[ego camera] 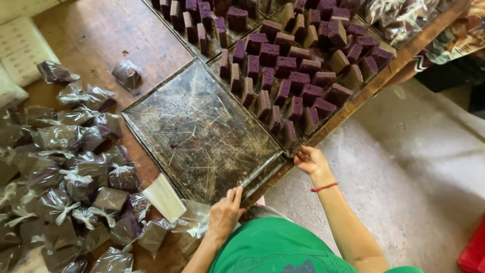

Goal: The person packages purple cakes by hand, placing each cake into a plastic bag and setting it on the table before moving a new tray into the workspace to continue.

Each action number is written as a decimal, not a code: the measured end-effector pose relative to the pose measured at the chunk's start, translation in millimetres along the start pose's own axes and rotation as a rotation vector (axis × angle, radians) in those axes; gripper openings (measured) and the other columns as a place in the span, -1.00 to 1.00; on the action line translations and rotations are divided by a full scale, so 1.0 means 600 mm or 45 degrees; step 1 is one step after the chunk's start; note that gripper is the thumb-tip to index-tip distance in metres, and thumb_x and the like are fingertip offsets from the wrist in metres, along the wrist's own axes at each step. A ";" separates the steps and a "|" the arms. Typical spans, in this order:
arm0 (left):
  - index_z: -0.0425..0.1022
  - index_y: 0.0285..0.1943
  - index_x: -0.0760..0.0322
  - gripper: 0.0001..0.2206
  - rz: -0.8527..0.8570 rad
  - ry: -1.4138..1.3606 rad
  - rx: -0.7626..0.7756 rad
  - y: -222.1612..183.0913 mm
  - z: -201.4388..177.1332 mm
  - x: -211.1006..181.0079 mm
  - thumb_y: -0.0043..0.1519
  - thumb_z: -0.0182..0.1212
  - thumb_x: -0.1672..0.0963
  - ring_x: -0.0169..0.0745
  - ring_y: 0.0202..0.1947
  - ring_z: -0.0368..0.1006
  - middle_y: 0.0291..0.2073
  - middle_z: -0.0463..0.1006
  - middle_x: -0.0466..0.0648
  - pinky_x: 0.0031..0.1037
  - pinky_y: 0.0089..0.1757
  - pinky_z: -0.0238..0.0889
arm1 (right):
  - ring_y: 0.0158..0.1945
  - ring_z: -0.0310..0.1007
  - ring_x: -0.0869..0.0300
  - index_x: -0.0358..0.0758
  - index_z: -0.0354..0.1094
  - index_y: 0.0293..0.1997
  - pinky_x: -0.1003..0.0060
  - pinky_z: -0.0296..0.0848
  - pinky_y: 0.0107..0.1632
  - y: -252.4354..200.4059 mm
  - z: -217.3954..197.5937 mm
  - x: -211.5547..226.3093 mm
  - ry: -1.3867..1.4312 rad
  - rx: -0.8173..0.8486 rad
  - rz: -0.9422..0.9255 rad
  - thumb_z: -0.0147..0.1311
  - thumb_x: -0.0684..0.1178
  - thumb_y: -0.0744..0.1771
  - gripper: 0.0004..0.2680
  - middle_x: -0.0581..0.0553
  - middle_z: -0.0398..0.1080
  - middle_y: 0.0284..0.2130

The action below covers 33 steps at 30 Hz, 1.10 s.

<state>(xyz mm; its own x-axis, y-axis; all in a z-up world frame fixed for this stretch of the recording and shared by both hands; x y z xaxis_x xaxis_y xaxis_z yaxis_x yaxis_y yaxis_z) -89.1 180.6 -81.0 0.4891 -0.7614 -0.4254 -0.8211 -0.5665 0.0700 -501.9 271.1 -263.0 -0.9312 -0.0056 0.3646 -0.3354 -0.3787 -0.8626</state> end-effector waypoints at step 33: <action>0.63 0.04 0.38 -0.52 -1.167 -0.524 -0.553 0.011 0.046 0.466 0.01 0.45 0.00 0.03 -0.18 0.64 -0.25 0.70 0.14 -0.28 -0.04 0.43 | -0.37 0.51 -0.01 -0.38 0.38 -0.19 0.05 0.54 -0.28 -0.168 0.057 -0.229 -0.437 0.347 -0.276 0.08 -0.23 0.32 -0.94 -0.21 0.48 -0.38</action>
<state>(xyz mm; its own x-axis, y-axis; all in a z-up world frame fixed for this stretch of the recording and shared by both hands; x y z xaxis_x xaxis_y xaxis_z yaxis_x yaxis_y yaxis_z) 34.1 -27.0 -224.4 0.6592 0.1236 -0.7417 0.0177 -0.9887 -0.1490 -335.4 278.1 -213.9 -0.7277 -0.1876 0.6598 -0.4240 -0.6330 -0.6477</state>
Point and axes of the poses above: each hand's wrist, its own y-axis towards the middle knuckle, its own z-axis out of the palm, x = y × z, the point moved 1 cm from there along y, towards the middle knuckle
